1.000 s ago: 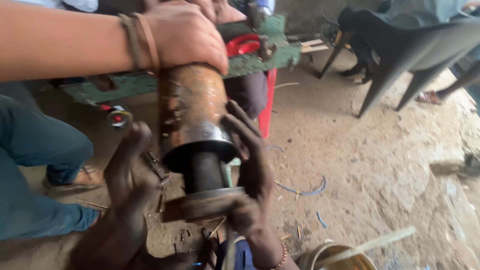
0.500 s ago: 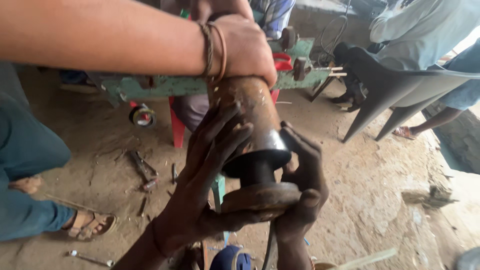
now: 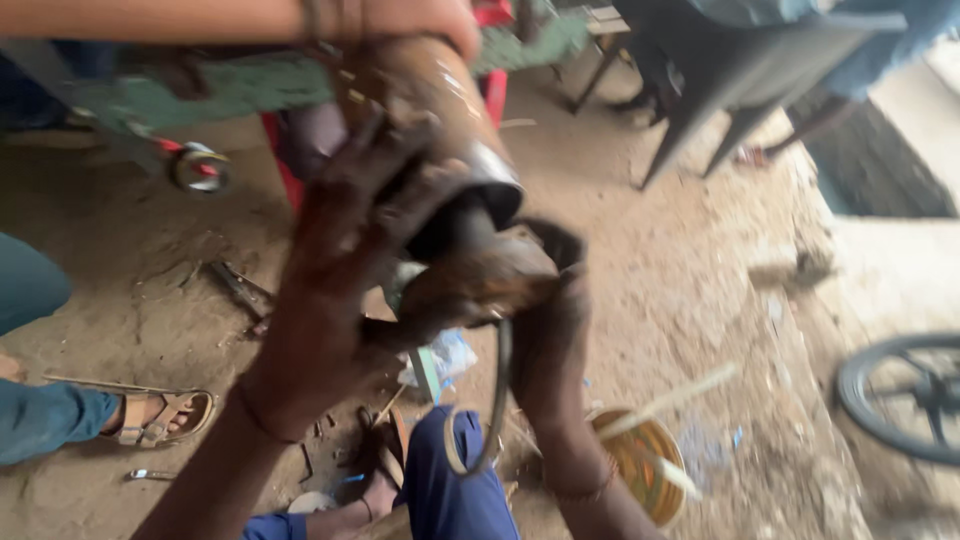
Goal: The person sits on the ground and uses pliers to cut and trim a length of cable. They then hold a rusty cylindrical machine component and thread the cable into its hub, working the wire into place by hand and with the pliers.
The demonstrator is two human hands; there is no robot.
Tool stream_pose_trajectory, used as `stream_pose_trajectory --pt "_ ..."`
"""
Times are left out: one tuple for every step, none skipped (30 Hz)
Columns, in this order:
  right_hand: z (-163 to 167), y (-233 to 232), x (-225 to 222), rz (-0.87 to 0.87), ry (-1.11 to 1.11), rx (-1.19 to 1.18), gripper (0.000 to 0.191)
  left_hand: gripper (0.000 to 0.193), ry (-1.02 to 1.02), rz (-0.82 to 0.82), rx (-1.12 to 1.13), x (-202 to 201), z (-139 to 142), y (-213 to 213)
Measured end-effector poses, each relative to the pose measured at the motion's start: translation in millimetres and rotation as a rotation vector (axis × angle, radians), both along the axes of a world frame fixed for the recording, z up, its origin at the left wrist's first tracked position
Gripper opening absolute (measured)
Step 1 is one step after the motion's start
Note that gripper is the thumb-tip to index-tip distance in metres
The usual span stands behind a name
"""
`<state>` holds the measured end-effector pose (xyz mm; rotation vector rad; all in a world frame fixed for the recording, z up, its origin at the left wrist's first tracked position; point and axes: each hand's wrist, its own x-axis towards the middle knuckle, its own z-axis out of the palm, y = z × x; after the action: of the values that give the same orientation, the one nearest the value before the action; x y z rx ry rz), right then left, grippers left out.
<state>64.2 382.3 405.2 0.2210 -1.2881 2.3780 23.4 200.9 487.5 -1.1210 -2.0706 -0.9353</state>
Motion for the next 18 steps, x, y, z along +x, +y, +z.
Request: stream_pose_trajectory --pt "-6 -3 20 -0.056 -0.015 0.048 0.068 0.070 0.008 0.003 -0.008 0 0 0" --pt "-12 -9 39 -0.110 -0.025 0.100 0.064 0.066 0.034 -0.008 -0.029 0 1 0" --pt "-16 -10 48 -0.162 -0.025 0.155 0.063 0.063 0.070 -0.016 -0.047 -1 1 1" --pt "-19 -9 56 -0.135 -0.087 0.211 0.055 0.059 0.090 -0.018 -0.070 1 2 0" --pt "-20 -11 67 -0.106 -0.156 0.258 0.047 0.055 0.111 -0.020 -0.093 2 4 0" --pt "-19 -12 72 -0.076 -0.228 0.299 0.040 0.050 0.121 -0.024 -0.121 3 6 -2" --pt "-16 -12 73 -0.043 -0.239 0.218 0.038 0.045 0.138 -0.031 -0.147 4 8 -2" --pt "-12 -13 72 -0.011 -0.243 0.140 0.035 0.043 0.130 -0.059 -0.162 4 9 -1" --pt "-8 -13 70 0.025 -0.242 0.065 0.033 0.041 0.126 -0.083 -0.176 4 11 -2" --pt "-4 -16 67 0.016 -0.244 0.035 0.032 0.039 0.132 -0.100 -0.187 4 14 -2" --pt "0 -20 66 0.010 -0.247 0.004 0.032 0.038 0.146 -0.120 -0.202 2 16 -2" --pt "2 -22 65 0.006 -0.253 -0.025 0.032 0.037 0.157 -0.138 -0.216 1 18 -1" --pt "3 -23 65 0.056 -0.285 -0.115 0.035 0.036 0.169 -0.151 -0.229 -1 19 -1" --pt "1 -25 66 0.113 -0.317 -0.206 0.040 0.039 0.207 -0.171 -0.286 -1 21 -3" --pt "-2 -25 65 0.173 -0.343 -0.296 0.044 0.042 0.251 -0.188 -0.344 -3 23 -5" --pt "-8 -23 63 0.247 -0.347 -0.320 0.040 0.046 0.291 -0.200 -0.405 -3 25 -9" --pt "-15 -20 61 0.328 -0.358 -0.348 0.037 0.049 0.325 -0.186 -0.468 -2 26 -13" --pt "-22 -17 59 0.412 -0.369 -0.375 0.035 0.053 0.358 -0.171 -0.532 -1 26 -17"
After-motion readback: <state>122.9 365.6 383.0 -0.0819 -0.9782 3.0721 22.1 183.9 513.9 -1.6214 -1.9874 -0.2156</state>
